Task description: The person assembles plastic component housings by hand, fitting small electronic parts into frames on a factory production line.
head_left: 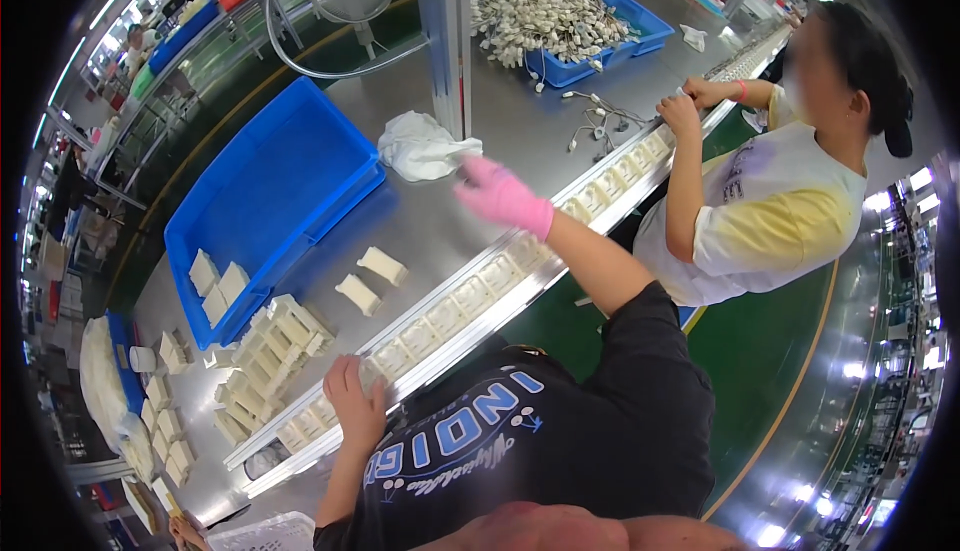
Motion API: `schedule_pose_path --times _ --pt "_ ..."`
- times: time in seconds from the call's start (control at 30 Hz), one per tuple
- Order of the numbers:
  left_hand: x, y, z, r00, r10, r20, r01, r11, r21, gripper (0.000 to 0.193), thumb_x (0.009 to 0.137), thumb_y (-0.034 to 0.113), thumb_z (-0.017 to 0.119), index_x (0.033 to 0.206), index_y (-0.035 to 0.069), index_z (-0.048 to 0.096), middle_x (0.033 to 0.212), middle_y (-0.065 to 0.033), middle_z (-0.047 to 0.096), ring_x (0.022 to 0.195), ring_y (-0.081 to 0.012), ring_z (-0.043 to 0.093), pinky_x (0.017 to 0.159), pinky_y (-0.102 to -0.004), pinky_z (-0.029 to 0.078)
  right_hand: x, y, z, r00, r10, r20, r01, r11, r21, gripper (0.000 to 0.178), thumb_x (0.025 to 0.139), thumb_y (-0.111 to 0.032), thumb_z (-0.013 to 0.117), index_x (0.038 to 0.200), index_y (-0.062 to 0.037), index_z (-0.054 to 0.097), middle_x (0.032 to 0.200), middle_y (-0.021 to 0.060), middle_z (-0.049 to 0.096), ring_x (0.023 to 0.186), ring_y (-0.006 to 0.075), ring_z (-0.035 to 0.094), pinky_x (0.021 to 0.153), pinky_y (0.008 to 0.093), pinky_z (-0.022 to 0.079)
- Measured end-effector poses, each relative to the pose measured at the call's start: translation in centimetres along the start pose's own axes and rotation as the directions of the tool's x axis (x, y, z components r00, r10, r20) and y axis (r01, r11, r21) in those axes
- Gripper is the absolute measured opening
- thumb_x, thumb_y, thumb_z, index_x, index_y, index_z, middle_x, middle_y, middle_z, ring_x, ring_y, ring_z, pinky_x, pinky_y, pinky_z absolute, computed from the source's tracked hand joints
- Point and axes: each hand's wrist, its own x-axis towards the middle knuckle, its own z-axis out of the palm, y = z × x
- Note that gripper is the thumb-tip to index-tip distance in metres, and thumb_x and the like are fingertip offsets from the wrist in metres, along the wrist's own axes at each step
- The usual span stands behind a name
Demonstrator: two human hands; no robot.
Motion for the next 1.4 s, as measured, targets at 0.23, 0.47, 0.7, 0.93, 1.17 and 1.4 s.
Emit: schedule_pose_path --times 0.23,0.47,0.7,0.93,1.17,1.4 --pt "0.6 0.8 1.4 0.998 -0.017 -0.062 0.025 0.991 0.135 0.040 0.073 0.012 0.052 0.110 0.000 0.044 0.111 -0.0173 0.045 0.103 -0.0326 0.041 0.088 -0.0410 0.028 4.8 14.9 -7.3 0.820 0.534 -0.208 -0.469 0.834 0.291 0.045 0.072 -0.026 0.056 0.109 -0.0022 0.046 0.080 0.0082 0.054 0.068 0.0159 0.052 0.059 0.0285 0.044" --pt "0.5 0.1 2.2 0.997 0.004 -0.081 0.009 0.988 0.152 0.041 0.072 0.016 0.052 0.109 0.000 0.044 0.112 -0.0177 0.045 0.104 -0.0322 0.042 0.087 -0.0422 0.028 2.3 15.0 -10.5 0.697 0.716 -0.039 -0.579 0.595 0.557 0.029 0.068 -0.019 0.055 0.091 -0.0058 0.043 0.065 0.0048 0.045 0.051 0.0136 0.046 0.044 0.0262 0.038" --pt "0.2 0.2 2.1 0.997 -0.001 -0.076 0.012 0.989 0.145 0.038 0.077 0.016 0.049 0.111 0.001 0.044 0.112 -0.0169 0.045 0.105 -0.0316 0.041 0.089 -0.0409 0.028 -0.1 11.7 -10.9 0.626 0.777 -0.058 -0.571 0.509 0.644 0.021 0.069 -0.010 0.052 0.087 -0.0051 0.042 0.062 0.0040 0.041 0.047 0.0131 0.045 0.039 0.0250 0.034" --pt "0.3 0.2 2.1 0.995 0.002 -0.101 0.014 0.988 0.156 0.037 0.078 0.017 0.049 0.112 0.001 0.044 0.113 -0.0159 0.045 0.105 -0.0312 0.041 0.089 -0.0404 0.028 -0.6 10.8 -12.3 0.693 0.702 0.166 -0.681 0.560 0.472 0.016 0.072 -0.017 0.056 0.078 -0.0053 0.046 0.063 0.0042 0.047 0.048 0.0117 0.047 0.040 0.0216 0.034" --pt "0.8 2.9 2.0 0.990 -0.074 -0.116 0.095 0.977 0.189 0.042 0.079 0.019 0.047 0.116 0.000 0.040 0.118 -0.0180 0.041 0.113 -0.0319 0.035 0.095 -0.0436 0.020 2.5 14.8 -13.0 0.743 0.657 0.128 -0.668 0.738 0.090 0.031 0.066 -0.025 0.054 0.086 -0.0002 0.055 0.076 0.0167 0.058 0.061 0.0248 0.058 0.057 0.0339 0.046" --pt "4.1 8.4 6.8 0.991 -0.061 -0.117 0.083 0.978 0.192 0.054 0.075 0.026 0.051 0.120 0.000 0.037 0.123 -0.0190 0.036 0.118 -0.0335 0.028 0.096 -0.0460 0.017 7.0 22.8 -17.7 0.826 0.563 0.027 -0.485 0.733 -0.477 0.039 0.068 -0.028 0.050 0.094 0.0009 0.053 0.090 0.0238 0.057 0.090 0.0347 0.054 0.079 0.0362 0.043"
